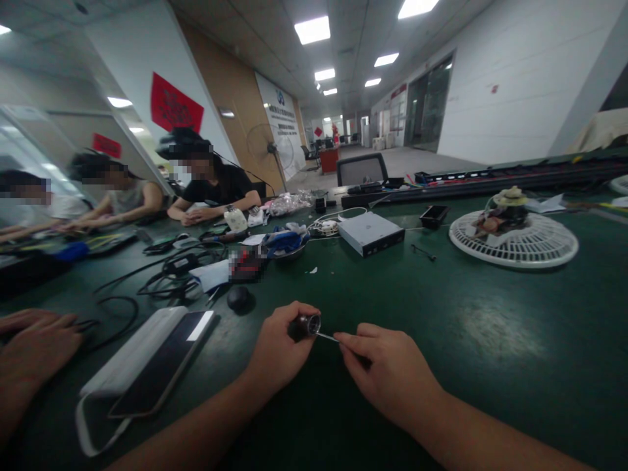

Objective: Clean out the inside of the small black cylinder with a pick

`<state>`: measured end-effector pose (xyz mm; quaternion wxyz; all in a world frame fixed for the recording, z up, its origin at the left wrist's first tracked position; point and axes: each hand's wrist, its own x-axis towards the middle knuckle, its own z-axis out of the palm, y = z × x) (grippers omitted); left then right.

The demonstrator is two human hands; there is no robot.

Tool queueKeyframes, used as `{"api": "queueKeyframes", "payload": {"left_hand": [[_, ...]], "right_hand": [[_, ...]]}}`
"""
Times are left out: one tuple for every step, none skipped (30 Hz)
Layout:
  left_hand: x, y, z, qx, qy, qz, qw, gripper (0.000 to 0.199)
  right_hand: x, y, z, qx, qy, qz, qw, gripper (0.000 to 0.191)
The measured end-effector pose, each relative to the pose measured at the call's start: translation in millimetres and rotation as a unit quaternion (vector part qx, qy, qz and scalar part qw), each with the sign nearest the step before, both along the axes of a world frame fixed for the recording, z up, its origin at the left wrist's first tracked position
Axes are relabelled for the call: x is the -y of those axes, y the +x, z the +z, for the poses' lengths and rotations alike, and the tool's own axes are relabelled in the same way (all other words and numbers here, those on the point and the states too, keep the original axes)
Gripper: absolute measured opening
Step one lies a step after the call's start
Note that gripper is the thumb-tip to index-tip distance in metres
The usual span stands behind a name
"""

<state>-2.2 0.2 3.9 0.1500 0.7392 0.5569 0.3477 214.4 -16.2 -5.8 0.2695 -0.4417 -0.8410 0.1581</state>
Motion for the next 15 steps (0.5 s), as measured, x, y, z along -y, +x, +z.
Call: {"api": "queueKeyframes", "payload": {"left_hand": [[0.2,0.3,0.1,-0.004,0.006,-0.010,1.000,0.034],[0.3,0.4,-0.1,-0.008,0.013,-0.023,1.000,0.036],[0.1,0.2,-0.7,-0.009,0.020,-0.036,0.999,0.037],[-0.2,-0.2,-1.5,-0.009,0.027,-0.049,0.998,0.037],[-0.6,-0.7,-2.5,-0.008,0.031,-0.057,0.998,0.038],[-1.0,-1.3,-3.4,-0.007,0.035,-0.061,0.998,0.038],[-1.4,-1.9,-4.2,-0.006,0.038,-0.062,0.997,0.038],[-1.8,-2.3,-4.8,-0.006,0.040,-0.062,0.997,0.038],[-2.0,-2.7,-5.2,-0.007,0.040,-0.061,0.997,0.037],[-2.1,-2.9,-5.4,-0.008,0.040,-0.059,0.997,0.036],[-2.0,-3.0,-5.6,-0.010,0.038,-0.056,0.998,0.036],[-1.9,-2.9,-5.7,-0.012,0.037,-0.052,0.998,0.035],[-1.7,-2.9,-5.9,-0.013,0.038,-0.046,0.998,0.036],[-1.4,-2.7,-6.2,-0.013,0.040,-0.042,0.998,0.036],[-1.2,-2.5,-6.5,-0.013,0.043,-0.040,0.998,0.036]], "right_hand": [[0.3,-0.4,0.0,0.001,0.003,0.004,1.000,0.031],[0.6,-0.6,0.1,0.001,0.006,0.006,1.000,0.031],[0.9,-0.8,0.1,0.000,0.010,0.004,1.000,0.032],[1.1,-0.9,0.2,-0.003,0.012,0.002,1.000,0.032],[1.1,-0.9,0.3,-0.009,0.013,-0.001,1.000,0.033],[0.9,-0.7,0.3,-0.016,0.012,-0.004,1.000,0.033],[0.6,-0.5,0.4,-0.022,0.011,-0.010,1.000,0.032],[0.2,-0.3,0.5,-0.026,0.008,-0.017,0.999,0.032],[-0.2,-0.1,0.7,-0.025,0.004,-0.023,0.999,0.031],[-0.5,0.0,1.0,-0.020,0.001,-0.030,0.999,0.030],[-0.7,0.1,1.4,-0.010,-0.003,-0.037,0.999,0.029],[-0.6,0.1,1.9,0.001,-0.006,-0.040,0.999,0.028],[-0.4,0.1,2.5,0.011,-0.008,-0.036,0.999,0.028],[0.1,0.0,3.1,0.015,-0.008,-0.024,1.000,0.027],[0.6,0.1,3.6,0.014,-0.005,-0.007,1.000,0.028]]}}
